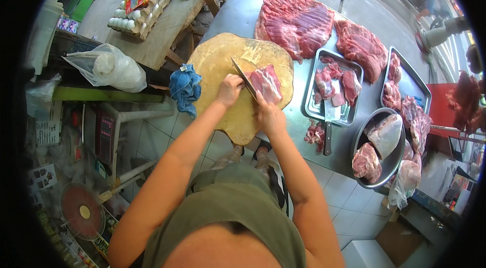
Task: The person cuts pieces of raw meat on a wooden cutting board using a cleaver, then places the cut pieces into a plastic bag. They also weigh green vegetables on a digital scale and place them into a separate plastic bag. The person handles multiple items including meat, vegetables, and plastic bags throughout the clip.
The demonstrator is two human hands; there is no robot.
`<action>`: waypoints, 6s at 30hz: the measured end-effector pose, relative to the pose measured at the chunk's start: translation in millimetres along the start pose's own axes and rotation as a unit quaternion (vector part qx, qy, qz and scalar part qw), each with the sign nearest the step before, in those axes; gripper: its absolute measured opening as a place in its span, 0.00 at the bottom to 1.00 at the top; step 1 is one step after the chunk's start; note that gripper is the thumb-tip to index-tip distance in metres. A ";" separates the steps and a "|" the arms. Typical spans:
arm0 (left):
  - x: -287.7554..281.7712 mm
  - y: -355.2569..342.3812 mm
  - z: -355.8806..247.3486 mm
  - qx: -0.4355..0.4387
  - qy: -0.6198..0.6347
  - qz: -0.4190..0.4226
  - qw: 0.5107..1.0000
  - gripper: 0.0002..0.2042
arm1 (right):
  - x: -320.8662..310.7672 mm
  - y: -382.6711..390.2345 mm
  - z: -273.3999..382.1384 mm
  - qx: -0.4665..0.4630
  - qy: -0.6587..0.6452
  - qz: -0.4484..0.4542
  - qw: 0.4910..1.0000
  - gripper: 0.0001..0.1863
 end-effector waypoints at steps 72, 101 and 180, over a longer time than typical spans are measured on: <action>45.5 -23.8 -41.5 -0.315 -0.168 0.007 0.934 0.36 | -25.1 201.3 -133.7 0.268 -0.374 -0.160 0.873 0.30; 68.9 -7.7 -72.7 -0.273 -0.124 -0.084 0.950 0.27 | -48.1 62.3 -99.2 0.194 -0.420 -0.039 0.886 0.31; 51.7 -21.4 -57.1 -0.308 -0.174 -0.012 0.935 0.14 | -15.6 115.4 -30.2 0.067 0.003 0.013 0.998 0.31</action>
Point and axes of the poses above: each hand's wrist, its own y-axis away from the middle knuckle, its own x-axis out of the palm, z = x × y, the point moved 3 cm from there along -y, towards the middle knuckle, and after that the axes turned 1 degree about -z, right-handed, at the moved point
